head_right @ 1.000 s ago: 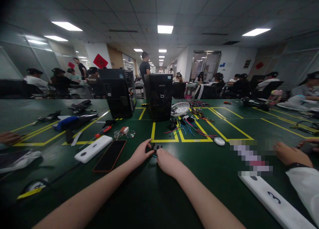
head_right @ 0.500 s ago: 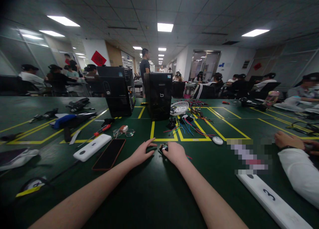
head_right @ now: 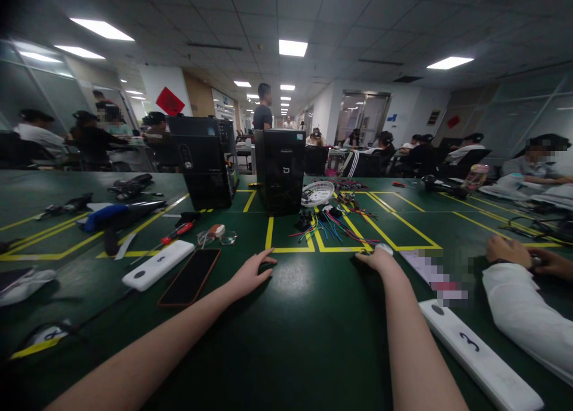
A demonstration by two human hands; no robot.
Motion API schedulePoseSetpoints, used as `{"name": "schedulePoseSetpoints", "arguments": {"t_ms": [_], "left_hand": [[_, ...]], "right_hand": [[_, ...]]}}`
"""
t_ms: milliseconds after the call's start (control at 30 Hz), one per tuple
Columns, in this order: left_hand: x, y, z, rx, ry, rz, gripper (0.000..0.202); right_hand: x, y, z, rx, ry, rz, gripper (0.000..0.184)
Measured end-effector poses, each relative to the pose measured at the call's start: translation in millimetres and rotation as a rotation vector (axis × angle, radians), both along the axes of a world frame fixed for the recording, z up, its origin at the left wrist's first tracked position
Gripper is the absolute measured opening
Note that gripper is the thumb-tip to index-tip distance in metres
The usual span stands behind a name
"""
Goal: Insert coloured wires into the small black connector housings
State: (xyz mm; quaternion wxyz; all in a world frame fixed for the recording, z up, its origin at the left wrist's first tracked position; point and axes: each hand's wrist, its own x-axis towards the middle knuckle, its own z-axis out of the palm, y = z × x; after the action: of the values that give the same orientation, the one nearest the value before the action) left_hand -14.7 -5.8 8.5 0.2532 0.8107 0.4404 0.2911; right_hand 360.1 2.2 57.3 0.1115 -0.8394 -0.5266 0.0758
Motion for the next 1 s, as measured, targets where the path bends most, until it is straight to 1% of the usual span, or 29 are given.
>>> {"name": "schedulePoseSetpoints", "arguments": {"t_ms": [33, 100, 200, 267, 333, 467, 567, 700, 833, 900, 1000], "left_hand": [[0, 0, 0.4, 0.0, 0.003, 0.001, 0.056], [0, -1, 1.0, -0.001, 0.006, 0.003, 0.055], [0, -1, 1.5, 0.0, 0.009, 0.008, 0.053], [0, -1, 1.7, 0.001, 0.014, 0.009, 0.052], [0, -1, 1.5, 0.006, 0.016, 0.006, 0.051], [-1, 0, 0.0, 0.03, 0.011, -0.004, 0.049], [-1, 1, -1.0, 0.03, 0.016, -0.005, 0.048], [-2, 2, -1.3, 0.039, 0.022, -0.01, 0.048], [-2, 1, -0.6, 0.039, 0.017, -0.013, 0.047], [-1, 1, -0.2, 0.041, 0.012, -0.008, 0.047], [-1, 0, 0.2, 0.043, 0.013, -0.004, 0.046]], "right_hand": [[3, -1, 2.5, 0.011, 0.028, -0.025, 0.043], [7, -2, 7.2, 0.021, 0.054, -0.049, 0.04], [9, -2, 10.2, 0.06, 0.028, 0.042, 0.03], [9, -4, 9.9, 0.035, 0.03, 0.093, 0.025], [7, -5, 9.8, -0.006, 0.046, 0.111, 0.022], [1, -10, 14.1, -0.049, 0.088, 0.133, 0.024], [-1, -12, 16.7, -0.059, 0.114, 0.187, 0.027], [1, -8, 12.3, -0.05, 0.133, 0.248, 0.028], [2, -5, 8.2, -0.033, 0.142, 0.26, 0.028], [0, -6, 9.5, -0.038, 0.145, 0.248, 0.028], [-4, -8, 13.4, -0.087, 0.143, 0.236, 0.027]]}}
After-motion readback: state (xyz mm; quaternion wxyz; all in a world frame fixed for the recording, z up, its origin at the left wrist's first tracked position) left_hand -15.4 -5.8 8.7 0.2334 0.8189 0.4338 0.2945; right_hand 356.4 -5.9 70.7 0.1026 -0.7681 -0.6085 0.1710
